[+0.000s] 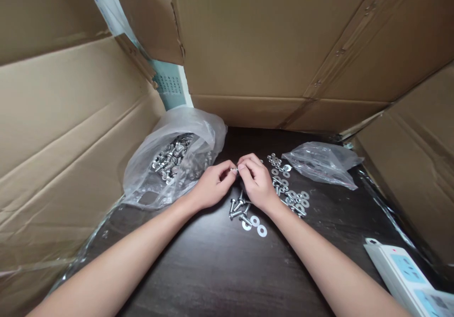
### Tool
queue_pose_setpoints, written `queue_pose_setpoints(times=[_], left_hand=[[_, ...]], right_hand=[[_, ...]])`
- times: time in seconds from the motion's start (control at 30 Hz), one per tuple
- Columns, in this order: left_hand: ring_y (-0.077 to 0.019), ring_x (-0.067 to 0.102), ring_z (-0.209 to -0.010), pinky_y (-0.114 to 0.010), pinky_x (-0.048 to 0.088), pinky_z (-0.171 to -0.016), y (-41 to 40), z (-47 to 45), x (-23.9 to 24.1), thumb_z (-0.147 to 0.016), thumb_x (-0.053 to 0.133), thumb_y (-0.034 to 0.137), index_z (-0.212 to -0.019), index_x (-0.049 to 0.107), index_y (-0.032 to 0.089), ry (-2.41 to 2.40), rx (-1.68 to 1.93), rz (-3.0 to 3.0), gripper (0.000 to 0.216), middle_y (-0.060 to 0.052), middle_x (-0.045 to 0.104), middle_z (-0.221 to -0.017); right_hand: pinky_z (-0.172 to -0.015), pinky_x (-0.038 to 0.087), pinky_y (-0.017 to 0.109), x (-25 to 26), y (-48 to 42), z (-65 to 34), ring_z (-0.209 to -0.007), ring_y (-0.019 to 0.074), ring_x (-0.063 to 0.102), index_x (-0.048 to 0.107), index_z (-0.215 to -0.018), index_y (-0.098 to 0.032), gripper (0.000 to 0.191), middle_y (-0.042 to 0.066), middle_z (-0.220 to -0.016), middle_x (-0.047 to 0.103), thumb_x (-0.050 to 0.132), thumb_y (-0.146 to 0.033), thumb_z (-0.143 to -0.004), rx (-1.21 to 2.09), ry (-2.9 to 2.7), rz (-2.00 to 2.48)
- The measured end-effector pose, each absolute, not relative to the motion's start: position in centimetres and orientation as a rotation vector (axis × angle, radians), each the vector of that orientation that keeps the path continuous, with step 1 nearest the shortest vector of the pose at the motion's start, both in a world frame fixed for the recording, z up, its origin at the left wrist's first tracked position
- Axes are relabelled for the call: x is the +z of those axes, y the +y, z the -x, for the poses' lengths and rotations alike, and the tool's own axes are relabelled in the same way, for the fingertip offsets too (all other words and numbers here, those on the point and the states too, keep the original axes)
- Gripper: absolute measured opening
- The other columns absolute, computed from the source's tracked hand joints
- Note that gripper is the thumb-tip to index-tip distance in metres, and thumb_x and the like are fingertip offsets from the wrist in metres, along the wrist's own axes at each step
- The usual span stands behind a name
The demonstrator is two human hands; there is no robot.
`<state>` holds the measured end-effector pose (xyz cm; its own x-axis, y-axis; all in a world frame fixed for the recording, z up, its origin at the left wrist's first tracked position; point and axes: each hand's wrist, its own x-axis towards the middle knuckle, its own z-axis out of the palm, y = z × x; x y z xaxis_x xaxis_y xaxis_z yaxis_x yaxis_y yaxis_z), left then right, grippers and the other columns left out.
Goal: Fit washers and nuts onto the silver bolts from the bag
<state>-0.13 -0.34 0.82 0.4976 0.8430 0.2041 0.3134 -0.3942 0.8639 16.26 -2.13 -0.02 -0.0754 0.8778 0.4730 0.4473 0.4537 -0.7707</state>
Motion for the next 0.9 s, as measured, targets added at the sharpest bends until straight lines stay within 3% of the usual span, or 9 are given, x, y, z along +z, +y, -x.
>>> queue_pose_setpoints(times=[0.13,0.43,0.9], left_hand=[[-0.0148,0.051,-0.07,-0.027,0.04,-0.069,-0.19,0.05,0.77,-0.1,0.044,0.033,-0.079,0.054,0.019,1.02,0.866,-1.876,0.028,0.002,0.056,-0.073],[-0.0143,0.045,-0.064,-0.028,0.036,-0.065,-0.3,0.06,0.77,-0.1,0.041,0.033,-0.073,0.044,0.02,1.054,0.877,-1.839,0.03,0.004,0.048,-0.065],[-0.014,0.042,-0.066,-0.027,0.033,-0.062,-0.28,0.09,0.75,-0.098,0.043,0.035,-0.073,0.047,0.019,1.029,0.881,-1.863,0.03,0.004,0.045,-0.067]], right_hand=[[-0.072,0.05,0.035,0.17,-2.65,-16.02,-0.089,0.0203,0.058,0.061,-0.092,-0.021,0.009,0.008,-0.104,0.056,0.052,-0.019,-0.093,0.452,-1.721,1.165],[-0.063,0.049,0.031,0.19,-2.84,-16.0,-0.077,0.0153,0.057,0.069,-0.1,-0.023,0.028,0.006,-0.108,0.058,0.053,-0.008,-0.082,0.496,-1.61,1.12],[-0.059,0.047,0.029,-0.35,-2.18,-16.2,-0.082,0.0171,0.061,0.071,-0.08,-0.02,0.021,0.007,-0.103,0.061,0.052,-0.012,-0.085,0.539,-1.604,1.18]])
